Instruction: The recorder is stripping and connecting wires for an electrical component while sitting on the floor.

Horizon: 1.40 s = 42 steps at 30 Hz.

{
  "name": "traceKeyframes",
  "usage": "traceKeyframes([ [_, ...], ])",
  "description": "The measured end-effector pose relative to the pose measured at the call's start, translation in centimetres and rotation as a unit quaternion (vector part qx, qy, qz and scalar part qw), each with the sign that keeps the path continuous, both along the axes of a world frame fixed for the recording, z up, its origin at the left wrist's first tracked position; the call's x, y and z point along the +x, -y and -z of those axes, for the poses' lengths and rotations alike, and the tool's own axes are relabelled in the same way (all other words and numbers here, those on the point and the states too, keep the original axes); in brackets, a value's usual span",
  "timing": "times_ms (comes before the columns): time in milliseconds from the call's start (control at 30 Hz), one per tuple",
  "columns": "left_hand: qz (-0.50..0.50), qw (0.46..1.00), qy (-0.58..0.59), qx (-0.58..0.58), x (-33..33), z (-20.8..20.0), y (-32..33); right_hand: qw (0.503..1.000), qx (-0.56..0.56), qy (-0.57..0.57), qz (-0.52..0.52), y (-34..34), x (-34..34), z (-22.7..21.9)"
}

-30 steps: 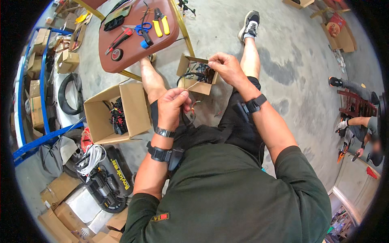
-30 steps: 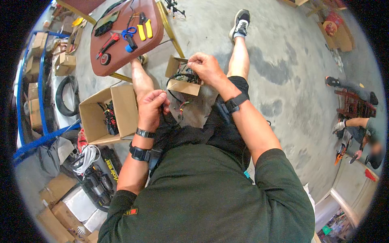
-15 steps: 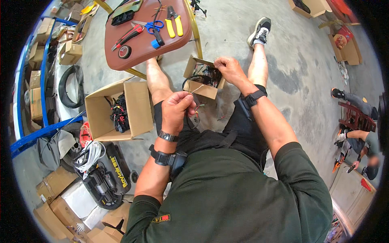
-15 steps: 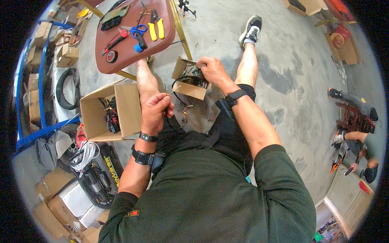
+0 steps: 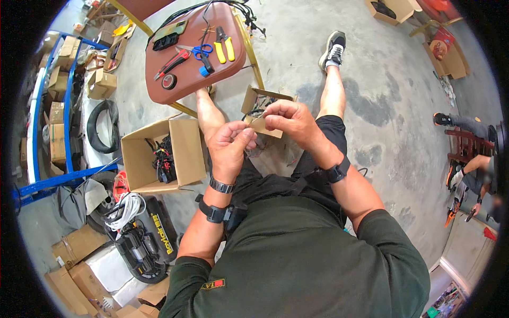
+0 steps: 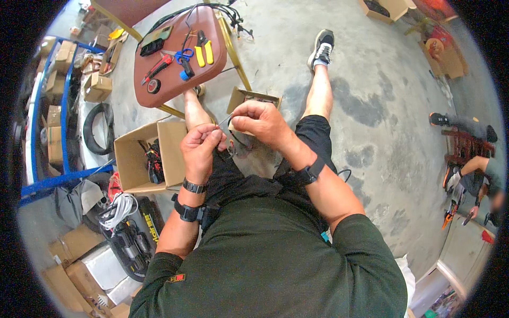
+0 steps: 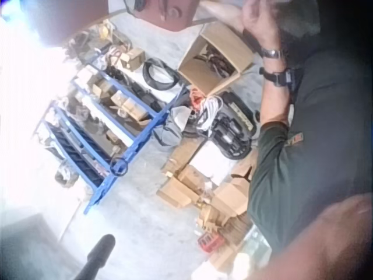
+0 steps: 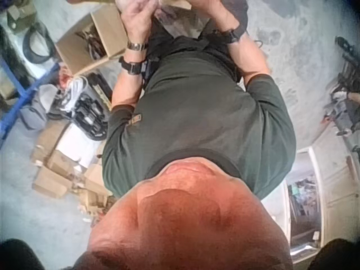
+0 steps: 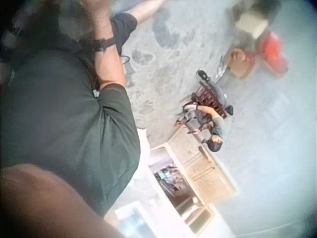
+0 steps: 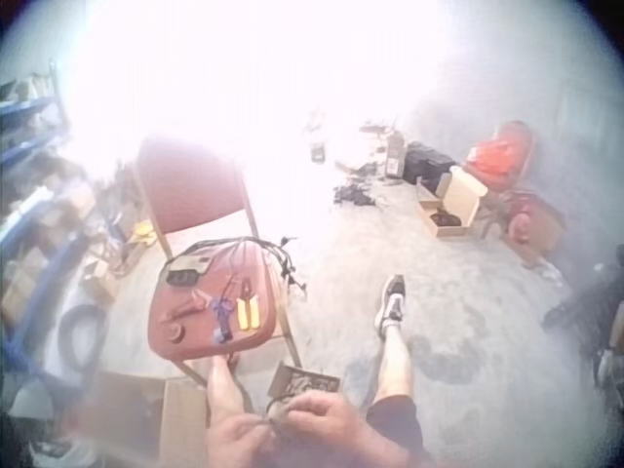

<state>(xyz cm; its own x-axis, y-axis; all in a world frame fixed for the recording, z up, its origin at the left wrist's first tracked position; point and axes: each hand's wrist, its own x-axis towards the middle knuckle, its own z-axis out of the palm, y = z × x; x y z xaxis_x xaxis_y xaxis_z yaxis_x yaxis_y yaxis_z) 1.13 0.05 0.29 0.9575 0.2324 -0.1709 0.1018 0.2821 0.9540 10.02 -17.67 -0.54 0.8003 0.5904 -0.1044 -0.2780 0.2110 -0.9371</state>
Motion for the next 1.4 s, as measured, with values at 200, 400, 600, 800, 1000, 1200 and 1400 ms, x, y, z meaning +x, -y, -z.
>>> traceKeyframes([
  [200,0.011,0.984,0.078,0.157,-0.8,-2.8,1.6,0.999,0.028,0.026,0.01,1.1,-1.8,-2.6],
  [400,-0.001,0.88,0.247,0.405,-0.8,-4.4,2.1,0.998,0.02,0.051,0.037,1.8,-2.8,-3.4],
  [600,0.011,0.889,0.237,0.393,-0.9,-5.0,2.1,0.991,-0.001,0.115,0.068,1.9,-3.5,-4.5],
  [800,0.027,0.944,0.185,0.272,-0.8,-5.0,2.7,0.971,-0.027,0.222,0.085,2.1,-2.8,-5.7],
  [1000,0.039,0.987,0.087,0.127,-0.3,-5.6,2.9,0.933,-0.044,0.335,0.122,2.1,-2.2,-5.9],
  [1200,0.136,0.991,-0.003,-0.004,0.5,-5.5,2.1,0.903,-0.093,0.411,0.083,3.3,-1.3,-6.5],
  [1400,0.075,0.993,0.07,0.06,0.6,-4.8,2.9,0.956,-0.093,0.261,0.096,3.6,-2.0,-5.9],
])
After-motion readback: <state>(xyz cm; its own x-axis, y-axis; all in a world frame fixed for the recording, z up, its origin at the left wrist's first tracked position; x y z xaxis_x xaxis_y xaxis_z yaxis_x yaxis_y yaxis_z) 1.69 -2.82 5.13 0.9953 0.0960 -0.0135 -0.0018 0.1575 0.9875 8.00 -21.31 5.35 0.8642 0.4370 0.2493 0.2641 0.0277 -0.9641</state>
